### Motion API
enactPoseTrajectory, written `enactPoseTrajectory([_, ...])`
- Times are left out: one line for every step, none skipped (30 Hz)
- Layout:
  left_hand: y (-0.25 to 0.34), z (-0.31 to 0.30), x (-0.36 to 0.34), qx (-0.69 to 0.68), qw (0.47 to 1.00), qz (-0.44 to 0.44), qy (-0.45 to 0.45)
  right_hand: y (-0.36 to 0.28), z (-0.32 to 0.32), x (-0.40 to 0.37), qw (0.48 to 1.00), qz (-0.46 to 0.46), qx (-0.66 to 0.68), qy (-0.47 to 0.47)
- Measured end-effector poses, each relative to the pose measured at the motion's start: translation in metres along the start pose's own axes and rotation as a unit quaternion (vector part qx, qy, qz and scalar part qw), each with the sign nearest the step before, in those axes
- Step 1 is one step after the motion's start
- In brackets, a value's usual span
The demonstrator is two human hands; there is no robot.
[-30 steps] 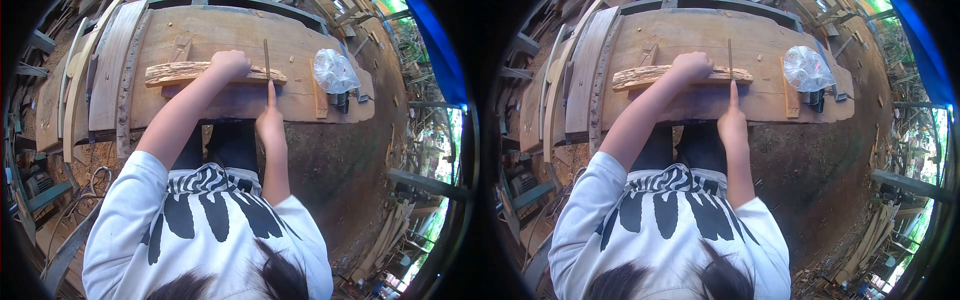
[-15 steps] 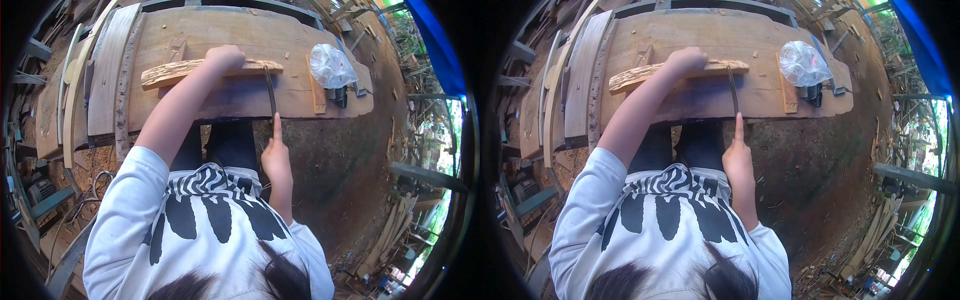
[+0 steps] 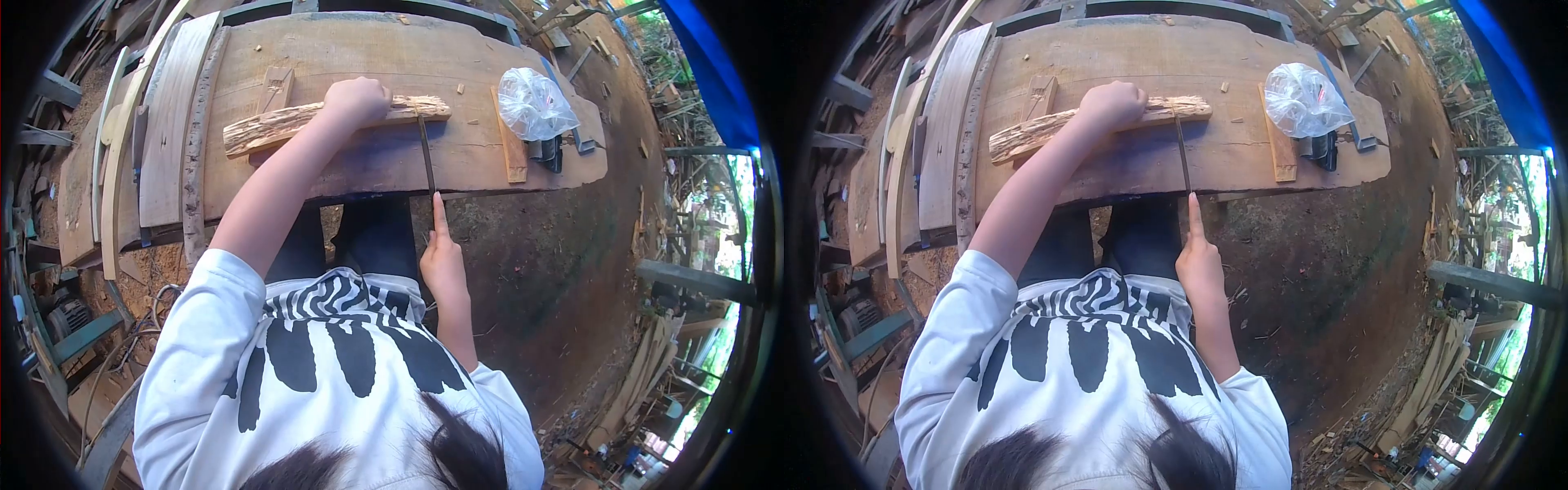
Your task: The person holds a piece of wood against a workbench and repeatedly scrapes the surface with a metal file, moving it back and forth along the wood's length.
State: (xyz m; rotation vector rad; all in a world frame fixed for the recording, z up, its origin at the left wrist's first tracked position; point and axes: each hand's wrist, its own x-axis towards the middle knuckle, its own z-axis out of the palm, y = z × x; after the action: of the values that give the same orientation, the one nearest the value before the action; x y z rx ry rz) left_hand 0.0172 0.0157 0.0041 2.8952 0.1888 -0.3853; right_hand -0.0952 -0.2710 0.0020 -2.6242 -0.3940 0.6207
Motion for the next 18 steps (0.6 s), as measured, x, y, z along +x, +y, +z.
enactPoseTrajectory([0.000, 0.002, -0.001, -0.003, 1.000, 0.005, 0.006, 0.002, 0.003, -0.001, 1.000, -0.004, -0.001, 0.004])
enactPoseTrajectory([0.000, 0.004, -0.002, -0.001, 1.000, 0.005, 0.006, 0.007, 0.006, -0.003, 1.000, -0.004, 0.001, 0.005])
enactPoseTrajectory([-0.001, 0.005, -0.003, -0.002, 1.000, 0.025, 0.014, 0.010, 0.009, -0.006, 1.000, -0.016, -0.015, 0.016])
enactPoseTrajectory([-0.001, 0.006, -0.004, -0.002, 0.999, 0.045, 0.022, 0.013, 0.010, -0.009, 0.999, -0.028, -0.030, 0.028])
enactPoseTrajectory([-0.001, 0.008, -0.005, 0.000, 0.999, 0.047, 0.024, 0.017, 0.010, -0.014, 0.999, -0.028, -0.029, 0.031])
enactPoseTrajectory([0.001, 0.009, -0.007, -0.005, 0.999, 0.043, 0.024, 0.018, 0.009, -0.019, 0.999, -0.025, -0.035, 0.025])
enactPoseTrajectory([0.002, 0.009, -0.008, -0.010, 0.999, 0.040, 0.022, 0.018, 0.010, -0.022, 0.999, -0.021, -0.041, 0.018])
enactPoseTrajectory([0.002, 0.008, -0.008, -0.008, 0.999, 0.044, 0.020, 0.018, 0.013, -0.022, 0.999, -0.017, -0.039, 0.019])
enactPoseTrajectory([0.002, 0.009, -0.007, -0.004, 0.999, 0.042, 0.023, 0.021, 0.018, -0.022, 0.999, -0.032, -0.026, 0.035])
enactPoseTrajectory([0.003, 0.011, -0.007, -0.002, 0.999, 0.040, 0.025, 0.023, 0.022, -0.022, 0.998, -0.048, -0.014, 0.049])
enactPoseTrajectory([0.004, 0.012, -0.007, -0.004, 0.999, 0.041, 0.023, 0.024, 0.027, -0.022, 0.998, -0.046, -0.016, 0.048])
enactPoseTrajectory([0.004, 0.012, -0.007, -0.015, 0.999, 0.032, 0.028, 0.023, 0.031, -0.020, 0.997, -0.052, -0.009, 0.063])
enactPoseTrajectory([0.003, 0.011, -0.008, -0.024, 0.999, 0.023, 0.033, 0.022, 0.033, -0.018, 0.995, -0.059, -0.001, 0.078])
enactPoseTrajectory([0.003, 0.011, -0.009, -0.024, 0.999, 0.022, 0.033, 0.020, 0.034, -0.016, 0.995, -0.059, -0.001, 0.077])
enactPoseTrajectory([0.004, 0.010, -0.010, -0.028, 0.999, 0.022, 0.037, 0.017, 0.033, -0.014, 0.997, -0.046, 0.016, 0.065])
enactPoseTrajectory([0.004, 0.009, -0.011, -0.032, 0.998, 0.022, 0.042, 0.014, 0.032, -0.011, 0.998, -0.033, 0.032, 0.053])
enactPoseTrajectory([0.004, 0.009, -0.011, -0.032, 0.998, 0.022, 0.043, 0.011, 0.031, -0.008, 0.997, -0.034, 0.031, 0.054])
enactPoseTrajectory([0.004, 0.010, -0.010, -0.025, 0.998, 0.021, 0.047, 0.006, 0.029, -0.004, 0.998, -0.028, 0.020, 0.044])
